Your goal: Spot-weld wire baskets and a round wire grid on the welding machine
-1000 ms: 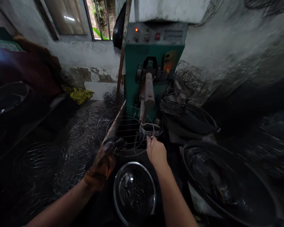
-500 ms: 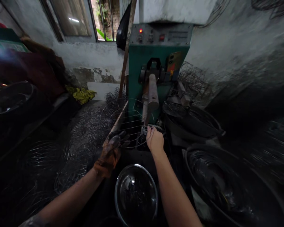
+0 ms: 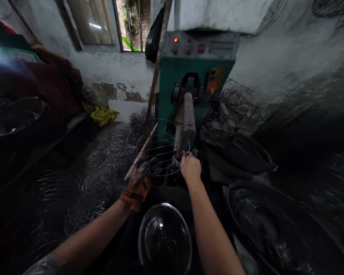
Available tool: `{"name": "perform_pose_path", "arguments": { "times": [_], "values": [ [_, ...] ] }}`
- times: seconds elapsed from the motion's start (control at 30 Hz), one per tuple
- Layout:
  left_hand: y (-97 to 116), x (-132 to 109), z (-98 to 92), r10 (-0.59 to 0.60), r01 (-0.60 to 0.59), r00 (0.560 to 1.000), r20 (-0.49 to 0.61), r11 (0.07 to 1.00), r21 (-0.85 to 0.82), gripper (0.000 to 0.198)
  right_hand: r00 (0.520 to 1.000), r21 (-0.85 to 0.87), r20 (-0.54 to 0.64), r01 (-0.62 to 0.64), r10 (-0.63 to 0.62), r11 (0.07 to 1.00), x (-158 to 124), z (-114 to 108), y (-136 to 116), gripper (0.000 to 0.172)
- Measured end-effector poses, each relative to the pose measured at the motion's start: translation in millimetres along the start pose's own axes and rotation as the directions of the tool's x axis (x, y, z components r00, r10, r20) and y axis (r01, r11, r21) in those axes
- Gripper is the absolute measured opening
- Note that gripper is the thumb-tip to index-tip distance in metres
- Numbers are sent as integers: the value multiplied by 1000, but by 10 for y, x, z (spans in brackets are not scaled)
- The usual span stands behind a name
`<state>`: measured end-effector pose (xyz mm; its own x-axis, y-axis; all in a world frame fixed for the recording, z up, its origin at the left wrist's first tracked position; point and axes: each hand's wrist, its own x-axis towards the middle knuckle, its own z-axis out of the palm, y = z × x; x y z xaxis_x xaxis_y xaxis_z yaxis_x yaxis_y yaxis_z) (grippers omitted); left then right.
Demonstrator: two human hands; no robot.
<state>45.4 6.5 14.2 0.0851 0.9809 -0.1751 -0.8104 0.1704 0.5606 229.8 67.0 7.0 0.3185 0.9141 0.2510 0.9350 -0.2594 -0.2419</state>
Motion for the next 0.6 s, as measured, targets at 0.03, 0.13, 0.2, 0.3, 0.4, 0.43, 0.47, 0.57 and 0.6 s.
{"name": "perform_pose_path", "arguments": {
  "times": [0.03,0.13,0.2,0.3,0.4,0.43,0.47,0.57,0.6],
  "values": [
    [-32,30,10,28,-28,1000,-8,1000,5,41,1000,-1,-4,2,-2,1000,7,3,-4,30],
    [-77,74,12,75,-74,997,-15,997,21,43,1000,5,0,3,-3,1000,14,13,-1,31],
    [-74,78,6,72,-72,997,-12,997,30,44,1000,3,5,10,-10,1000,16,19,10,33],
    [-50,74,8,70,-70,998,0,997,41,47,1000,-7,10,13,-13,1000,14,24,26,35],
    [-35,83,23,82,-83,997,4,996,41,51,1000,-11,21,3,-3,1000,5,24,20,36],
    [-36,89,28,79,-79,997,3,996,43,52,1000,-7,22,3,-3,1000,3,23,12,36],
    [-40,95,32,72,-72,997,2,996,47,52,1000,1,20,5,-5,1000,4,22,3,36],
    [-56,90,27,52,-52,999,1,997,56,52,1000,28,14,-1,1,1000,23,6,-7,35],
    [-50,78,13,46,-46,999,2,997,58,52,1000,39,19,-4,4,999,28,-7,6,35]
  ]
}}
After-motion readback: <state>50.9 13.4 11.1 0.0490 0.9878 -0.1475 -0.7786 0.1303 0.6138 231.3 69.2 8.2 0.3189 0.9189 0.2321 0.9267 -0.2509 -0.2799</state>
